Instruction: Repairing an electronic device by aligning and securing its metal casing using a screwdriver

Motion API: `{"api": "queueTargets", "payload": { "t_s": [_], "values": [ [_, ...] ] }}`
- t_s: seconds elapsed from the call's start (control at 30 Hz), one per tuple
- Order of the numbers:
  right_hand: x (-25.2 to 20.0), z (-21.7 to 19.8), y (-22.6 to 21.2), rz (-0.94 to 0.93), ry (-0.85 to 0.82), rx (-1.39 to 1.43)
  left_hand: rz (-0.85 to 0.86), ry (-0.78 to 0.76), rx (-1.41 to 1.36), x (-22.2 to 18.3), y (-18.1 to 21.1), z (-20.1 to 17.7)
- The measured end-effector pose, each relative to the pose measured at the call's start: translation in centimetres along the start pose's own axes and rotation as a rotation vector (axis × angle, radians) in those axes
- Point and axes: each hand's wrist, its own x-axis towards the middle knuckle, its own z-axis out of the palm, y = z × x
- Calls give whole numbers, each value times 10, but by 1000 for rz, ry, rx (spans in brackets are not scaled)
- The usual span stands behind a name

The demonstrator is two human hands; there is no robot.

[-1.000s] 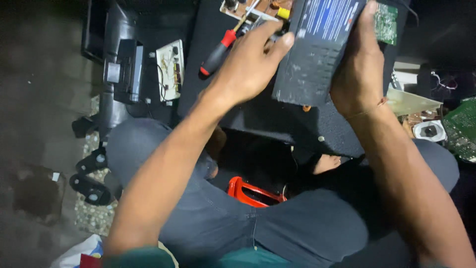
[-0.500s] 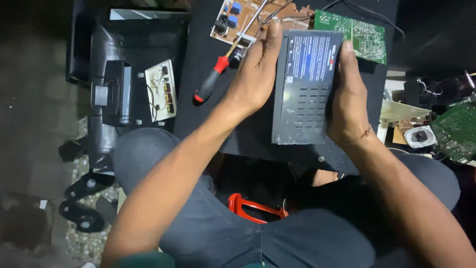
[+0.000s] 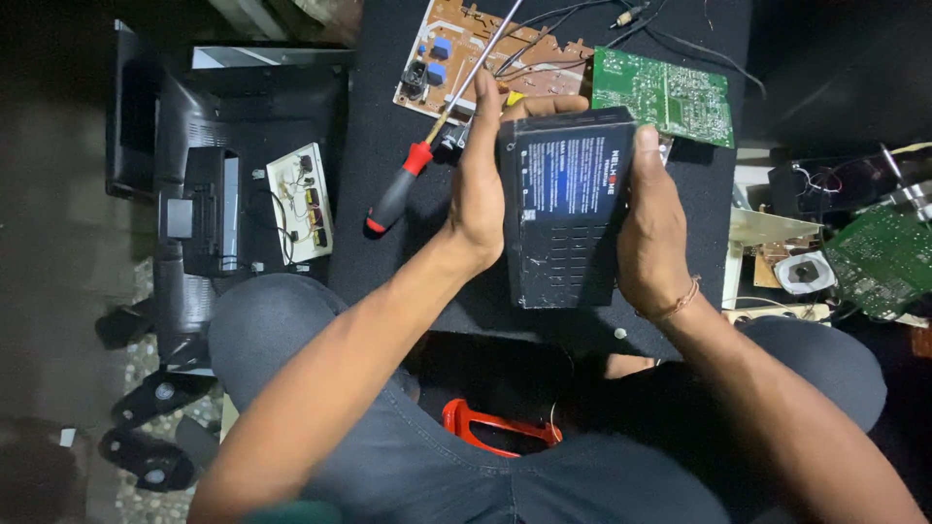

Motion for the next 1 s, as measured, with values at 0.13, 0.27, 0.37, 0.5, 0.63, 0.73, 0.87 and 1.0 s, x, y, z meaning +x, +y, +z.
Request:
{"api": "queueTargets", "payload": {
  "t_s": [0.13, 0.27, 0.37, 0.5, 0.63, 0.73, 0.87, 1.0],
  "values": [
    [-7, -5, -3, -130, -21, -71, 4, -36, -48, -2, -3, -3],
    [-17, -5, -8, -277, -86, -234, -125, 194, -11, 5, -7, -7],
    [-20, -11, -5, -351, -137, -369, -217, 437, 53, 9, -9, -8],
    [-29, -12, -12, -331, -281, -199, -214, 591, 214, 3, 2, 3],
    [-38, -10, -25, -411, -324, -344, -250, 651, 176, 8, -6, -8],
    [-41, -11, -27, -411, -297, -374, -236, 643, 275, 10, -8, -12],
    [-48, -10, -32, -411, -280, -401, -211, 609, 334, 9, -11, -12],
    [-57, -8, -40, -392, -265, -432, -256, 583, 309, 2, -5, -4]
  ]
}}
